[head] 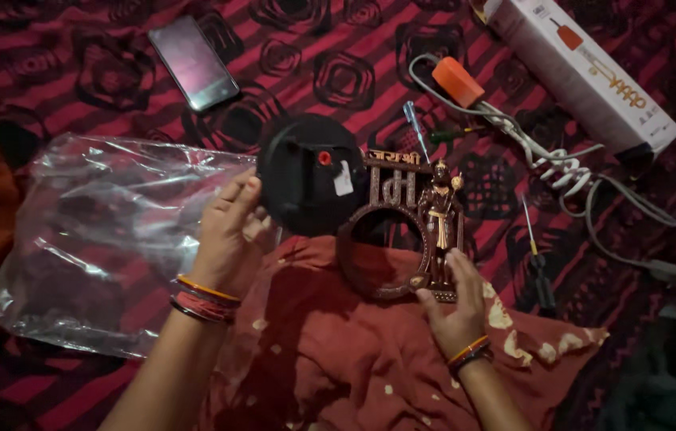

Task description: The person assembles a round analog wall clock by fitting the clock face into a decorative frame, then uses a screwdriver to secure the backplate and tighten the central nut. The person repeatedly flips the clock to check alignment and continues tightening until the assembly is complete.

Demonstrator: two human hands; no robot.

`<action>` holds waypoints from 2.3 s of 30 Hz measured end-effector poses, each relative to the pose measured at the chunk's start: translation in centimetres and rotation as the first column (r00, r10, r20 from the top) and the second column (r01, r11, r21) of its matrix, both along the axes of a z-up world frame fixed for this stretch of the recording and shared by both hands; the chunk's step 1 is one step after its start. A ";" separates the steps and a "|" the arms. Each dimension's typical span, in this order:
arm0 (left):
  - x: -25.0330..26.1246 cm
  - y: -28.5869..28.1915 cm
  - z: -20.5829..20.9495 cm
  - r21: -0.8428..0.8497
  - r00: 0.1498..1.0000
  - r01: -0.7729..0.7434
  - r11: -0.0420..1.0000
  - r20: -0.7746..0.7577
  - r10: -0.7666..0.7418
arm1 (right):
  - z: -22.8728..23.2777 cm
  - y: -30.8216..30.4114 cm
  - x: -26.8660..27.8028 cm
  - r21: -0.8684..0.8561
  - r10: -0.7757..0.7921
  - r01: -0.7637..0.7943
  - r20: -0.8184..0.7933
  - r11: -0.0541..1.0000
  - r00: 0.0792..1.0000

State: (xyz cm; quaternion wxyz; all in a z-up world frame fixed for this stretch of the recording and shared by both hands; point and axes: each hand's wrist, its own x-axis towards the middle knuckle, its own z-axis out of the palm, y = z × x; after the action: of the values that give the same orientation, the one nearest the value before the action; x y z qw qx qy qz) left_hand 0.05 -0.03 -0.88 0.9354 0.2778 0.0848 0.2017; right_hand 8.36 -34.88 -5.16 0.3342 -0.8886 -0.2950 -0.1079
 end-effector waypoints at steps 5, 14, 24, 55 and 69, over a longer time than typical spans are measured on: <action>0.9 -3.8 -2.5 -0.058 0.999 0.032 0.998 -0.039 -0.034 | 1.2 0.3 0.5 0.355 0.003 0.103 -0.284 0.929 0.959; 1.1 -10.8 -2.8 -0.118 0.947 0.215 0.969 -0.218 -0.237 | -0.5 0.6 3.1 0.482 0.233 0.153 -0.647 0.863 0.726; -0.4 -14.3 4.2 0.923 0.998 -0.020 0.384 -0.002 0.057 | 7.2 -0.1 2.1 0.681 0.413 0.463 -0.722 0.568 0.556; 1.4 -9.5 -5.4 0.672 0.880 0.108 0.732 -0.408 0.244 | 1.8 2.4 5.8 0.122 -0.068 0.366 -0.883 0.922 0.464; 2.0 -8.0 -7.8 0.715 0.821 0.270 0.645 -0.521 0.234 | -0.7 2.4 5.9 0.162 -0.117 0.332 -0.724 0.929 0.680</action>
State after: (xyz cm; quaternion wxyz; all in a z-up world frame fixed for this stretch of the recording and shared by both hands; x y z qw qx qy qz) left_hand 2.10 -8.07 -8.68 0.6608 0.6930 0.2641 0.1156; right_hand 14.26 -32.47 -5.84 0.5273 -0.8349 -0.0146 0.1573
